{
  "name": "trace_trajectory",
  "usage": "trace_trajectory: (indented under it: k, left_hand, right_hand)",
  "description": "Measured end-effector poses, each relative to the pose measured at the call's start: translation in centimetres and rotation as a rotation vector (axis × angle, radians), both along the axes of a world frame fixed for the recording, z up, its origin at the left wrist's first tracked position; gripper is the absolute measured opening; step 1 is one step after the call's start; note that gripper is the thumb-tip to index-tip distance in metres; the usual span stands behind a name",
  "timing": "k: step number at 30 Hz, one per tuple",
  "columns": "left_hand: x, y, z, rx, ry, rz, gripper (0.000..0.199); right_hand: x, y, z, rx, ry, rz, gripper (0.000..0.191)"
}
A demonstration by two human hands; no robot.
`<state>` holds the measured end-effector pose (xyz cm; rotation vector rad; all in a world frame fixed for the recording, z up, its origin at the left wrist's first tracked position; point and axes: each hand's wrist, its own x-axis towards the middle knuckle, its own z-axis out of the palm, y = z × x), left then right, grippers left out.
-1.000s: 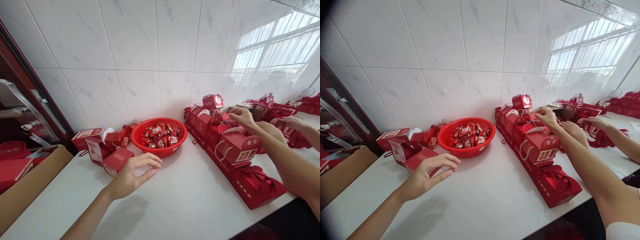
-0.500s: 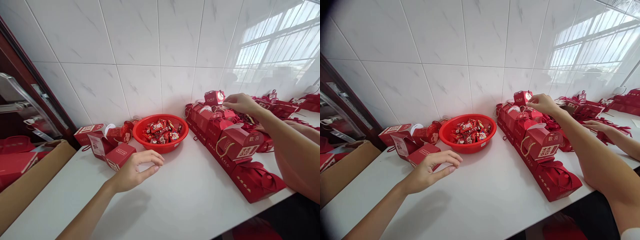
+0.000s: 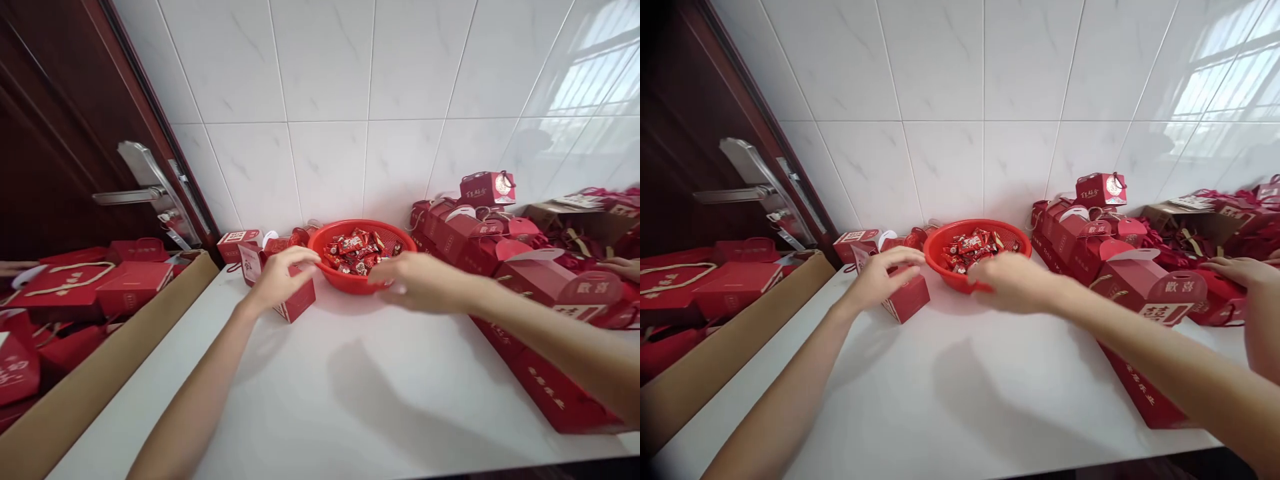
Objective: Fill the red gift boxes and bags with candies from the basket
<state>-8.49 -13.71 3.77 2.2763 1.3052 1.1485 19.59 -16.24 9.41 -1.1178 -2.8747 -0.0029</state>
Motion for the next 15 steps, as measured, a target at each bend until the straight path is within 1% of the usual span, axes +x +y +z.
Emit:
trace_trajectory:
  k: [2,4,6,8,10,11,13,15]
  left_hand:
    - [-1.8,1.1,0.0,-0.085,0.054,0.168,0.031]
    - [-3.3,2.0,-0.4,-0.221,0.186,0.313,0.036]
    - [-4.4,2.7,-0.9,-0.346,0.324,0.423,0.04]
    - [-5.0,3.2,-1.3,-0.448,0.42,0.487,0.044]
    - [-5.2,3.3,-1.6,-0.538,0.469,0.488,0.047]
    - [-5.1,3.2,-1.6,-0.582,0.477,0.459,0.049]
    - [-4.7,2.9,-1.4,-0.656,0.471,0.361,0.055]
    - [-3.9,2.4,-1.1,-0.697,0.474,0.25,0.064]
  right_hand:
    - [-2.8,-0.9,-2.9,-0.073,-0.135,0.104,0.016]
    - [-4.7,-1.2,-5.7,-0.134,-0.188,0.131,0.02]
    - [-5.8,-0.9,-7.8,-0.209,-0.132,0.11,0.023]
    - [-6.2,0.1,-9.3,-0.289,0.015,0.053,0.023]
    - [-6.4,1.2,-10.1,-0.357,0.194,-0.025,0.02]
    - [-6.4,1.9,-10.4,-0.385,0.28,-0.062,0.017]
    - [-6.6,3.0,-10.8,-0.421,0.435,-0.116,0.015]
    - [-6.8,3.8,-10.9,-0.432,0.546,-0.151,0.017]
